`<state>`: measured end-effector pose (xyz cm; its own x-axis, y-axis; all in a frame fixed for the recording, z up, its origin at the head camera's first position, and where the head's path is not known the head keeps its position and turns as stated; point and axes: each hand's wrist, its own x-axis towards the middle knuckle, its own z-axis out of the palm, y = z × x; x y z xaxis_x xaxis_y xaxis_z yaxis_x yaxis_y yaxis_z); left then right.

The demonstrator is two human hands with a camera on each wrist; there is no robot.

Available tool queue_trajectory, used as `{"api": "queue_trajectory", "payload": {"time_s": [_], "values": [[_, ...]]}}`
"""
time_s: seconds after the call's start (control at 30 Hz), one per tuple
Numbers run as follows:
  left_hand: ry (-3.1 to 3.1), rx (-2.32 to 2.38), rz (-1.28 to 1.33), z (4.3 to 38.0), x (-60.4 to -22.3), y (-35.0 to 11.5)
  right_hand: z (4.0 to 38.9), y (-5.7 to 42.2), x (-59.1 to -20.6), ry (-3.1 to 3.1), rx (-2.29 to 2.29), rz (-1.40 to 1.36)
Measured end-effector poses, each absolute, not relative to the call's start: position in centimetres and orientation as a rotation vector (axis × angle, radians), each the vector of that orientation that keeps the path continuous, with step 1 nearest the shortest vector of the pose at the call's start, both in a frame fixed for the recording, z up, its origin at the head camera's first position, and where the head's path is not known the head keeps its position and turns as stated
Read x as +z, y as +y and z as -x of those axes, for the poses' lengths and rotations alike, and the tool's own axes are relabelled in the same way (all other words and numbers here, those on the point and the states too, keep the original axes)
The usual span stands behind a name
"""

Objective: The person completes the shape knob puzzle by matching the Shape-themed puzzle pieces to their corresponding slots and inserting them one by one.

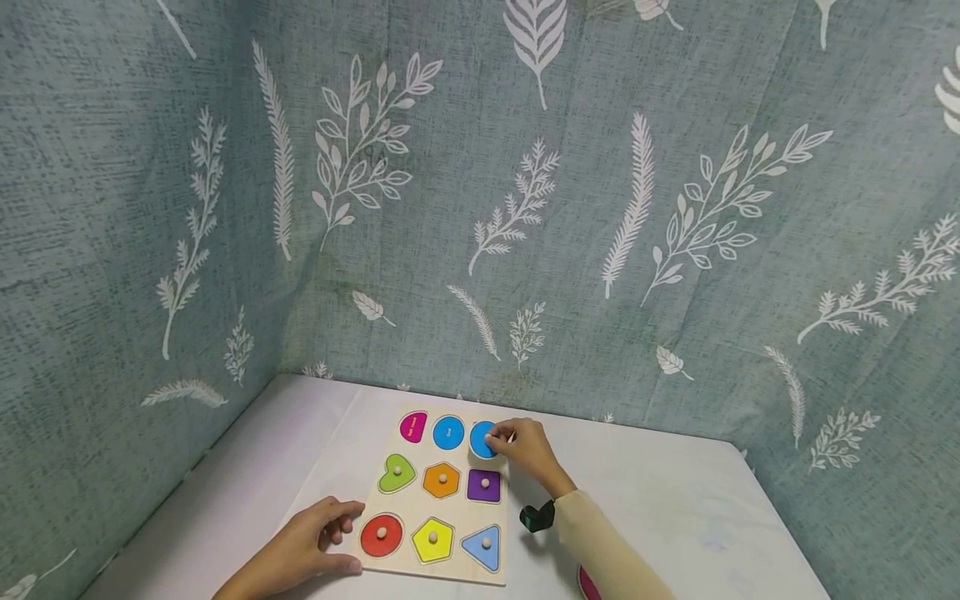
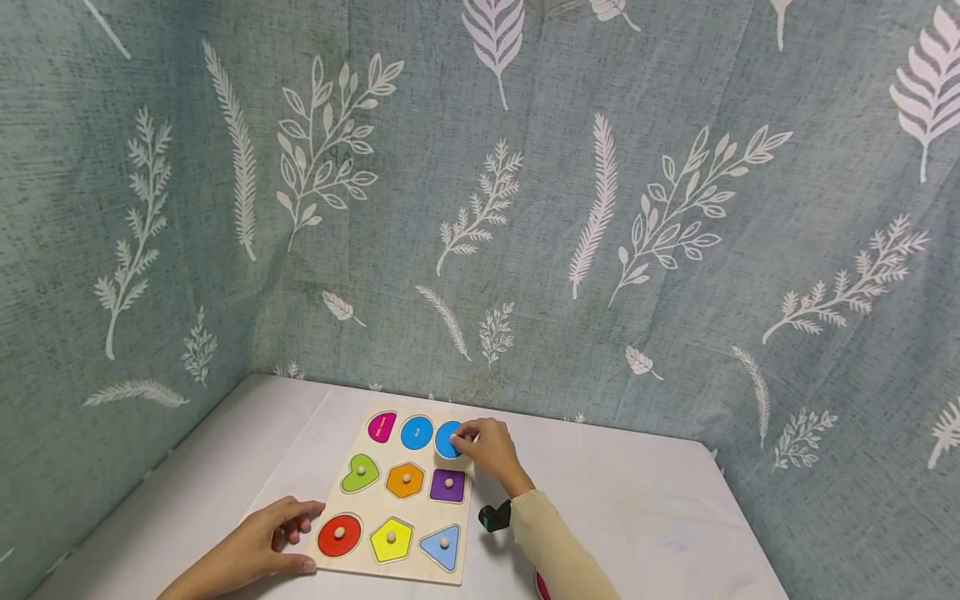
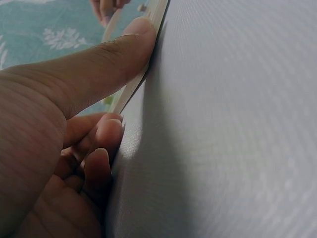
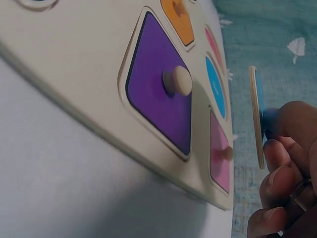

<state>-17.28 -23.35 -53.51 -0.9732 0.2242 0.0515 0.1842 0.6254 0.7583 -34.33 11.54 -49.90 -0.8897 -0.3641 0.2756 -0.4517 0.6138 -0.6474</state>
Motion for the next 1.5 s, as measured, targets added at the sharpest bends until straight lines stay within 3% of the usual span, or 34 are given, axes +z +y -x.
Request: {"api": "queue_trajectory", "payload": {"time_s": [1.5], "values": [[2.69,1.402,-0.424,17.1,-53.4,-24.0,36.6,4.3,-50.9,-2.817,1.014,-0.718]]}}
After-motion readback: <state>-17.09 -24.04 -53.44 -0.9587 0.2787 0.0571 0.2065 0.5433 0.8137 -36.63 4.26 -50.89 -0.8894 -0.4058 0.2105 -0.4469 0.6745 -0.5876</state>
